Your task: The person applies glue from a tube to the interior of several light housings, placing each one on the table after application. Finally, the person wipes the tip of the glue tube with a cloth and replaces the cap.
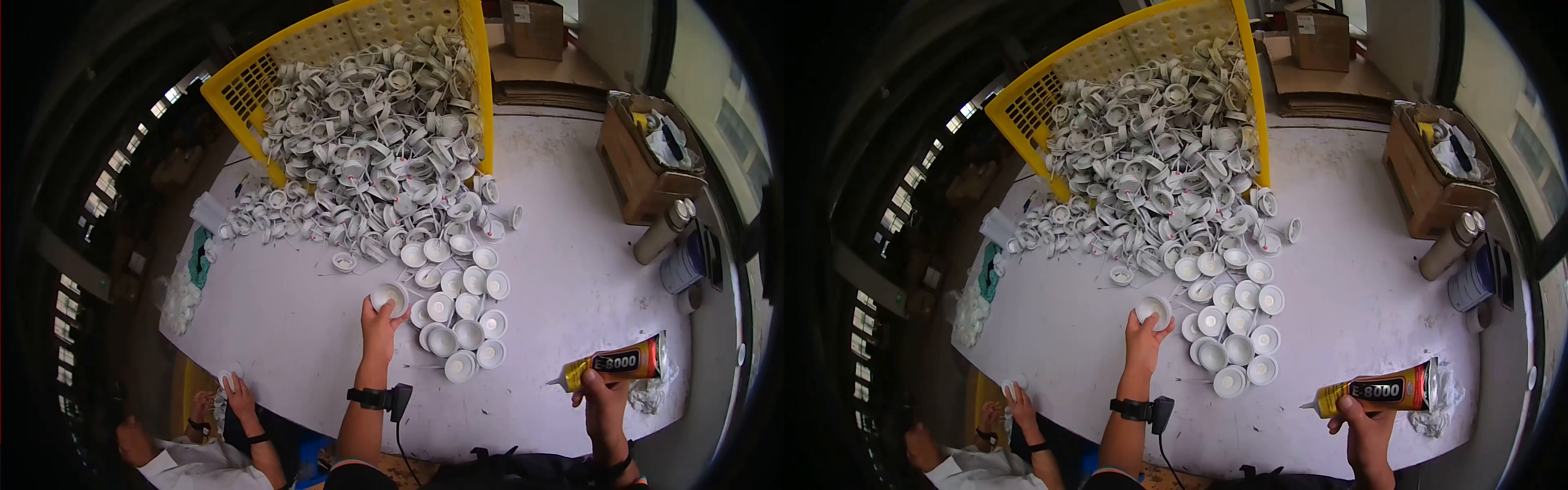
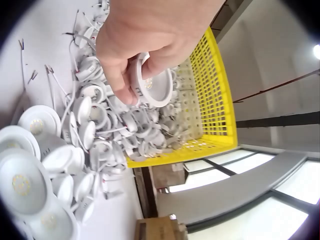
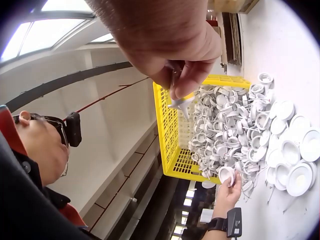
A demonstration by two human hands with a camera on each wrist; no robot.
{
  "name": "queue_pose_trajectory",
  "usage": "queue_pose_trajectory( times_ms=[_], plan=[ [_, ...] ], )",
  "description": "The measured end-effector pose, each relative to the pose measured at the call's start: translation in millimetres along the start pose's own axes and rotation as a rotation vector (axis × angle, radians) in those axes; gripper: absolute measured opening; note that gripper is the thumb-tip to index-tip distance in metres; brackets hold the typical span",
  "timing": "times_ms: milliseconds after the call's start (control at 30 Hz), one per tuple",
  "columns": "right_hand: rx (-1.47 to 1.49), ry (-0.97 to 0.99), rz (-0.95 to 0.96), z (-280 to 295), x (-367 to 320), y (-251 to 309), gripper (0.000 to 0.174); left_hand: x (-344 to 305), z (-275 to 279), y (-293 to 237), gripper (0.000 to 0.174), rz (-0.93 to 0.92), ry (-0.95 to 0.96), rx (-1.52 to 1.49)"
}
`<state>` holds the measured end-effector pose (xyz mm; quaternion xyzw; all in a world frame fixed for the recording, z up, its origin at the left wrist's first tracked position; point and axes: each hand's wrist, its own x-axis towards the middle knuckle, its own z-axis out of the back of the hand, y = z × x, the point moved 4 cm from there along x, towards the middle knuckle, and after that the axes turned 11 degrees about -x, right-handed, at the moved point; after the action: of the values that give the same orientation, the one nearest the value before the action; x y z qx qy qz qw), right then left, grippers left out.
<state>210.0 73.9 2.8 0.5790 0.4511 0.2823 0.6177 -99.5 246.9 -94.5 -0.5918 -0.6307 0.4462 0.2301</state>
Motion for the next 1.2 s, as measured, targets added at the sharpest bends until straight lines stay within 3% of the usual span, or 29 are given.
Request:
queue_pose_trajectory(
  times_ms=[167, 233, 300, 333, 400, 533, 633, 833, 867, 900, 967, 1133, 1200],
  plan=[
    [0.062, 0.025, 0.056, 6.4, -19.1, 8.0, 0.027, -73.8, -1.4, 3.0, 0.044, 0.135, 0.027, 0.013],
    [0.093, 0.039, 0.067, 4.8, -28.2, 14.8, 0.026, -93.2, 7.9, 13.1, 0.042, 0.186, 0.021, -0.033],
    [0.086, 0.055, 0.062, 6.7, -34.9, 15.4, 0.025, -119.0, 19.0, 23.7, 0.037, 0.408, -0.039, -0.284],
    [0.093, 0.074, 0.052, 7.5, -37.2, 16.2, 0.025, -130.9, 23.0, 28.7, 0.037, 0.422, -0.034, -0.279],
    [0.100, 0.073, 0.056, 8.7, -42.0, 17.9, 0.026, -150.8, 23.4, 40.2, 0.030, 0.472, -0.121, -0.650],
    [0.105, 0.131, 0.070, 6.8, -48.1, 25.3, 0.024, -183.3, 3.3, 38.1, 0.026, 0.472, -0.224, -0.595],
    [0.109, 0.186, 0.099, 5.8, -53.2, 29.3, 0.023, -198.0, -18.1, 39.0, 0.030, 0.593, -0.141, -0.725],
    [0.083, 0.311, 0.087, 0.0, -62.7, 33.6, 0.023, -222.1, -57.9, 31.5, 0.044, 0.741, 0.173, -0.394],
    [0.075, 0.311, 0.080, -0.9, -63.9, 34.0, 0.023, -224.0, -59.6, 36.0, 0.048, 0.801, 0.301, -0.419],
    [0.071, 0.323, 0.095, -2.6, -64.4, 36.3, 0.022, -226.5, -64.5, 33.6, 0.048, 0.802, 0.299, -0.428],
    [0.063, 0.339, 0.114, -6.0, -63.6, 39.9, 0.022, -236.5, -89.3, 17.9, 0.047, 0.889, 0.506, -0.696],
    [0.027, 0.361, 0.186, -10.0, -62.7, 46.5, 0.025, -241.4, -99.8, 14.3, 0.051, 0.925, 0.490, -0.771],
    [-0.044, 0.316, 0.217, -12.9, -62.4, 47.9, 0.027, -240.4, -98.4, 16.2, 0.050, 0.919, 0.608, -0.724]
  ],
)
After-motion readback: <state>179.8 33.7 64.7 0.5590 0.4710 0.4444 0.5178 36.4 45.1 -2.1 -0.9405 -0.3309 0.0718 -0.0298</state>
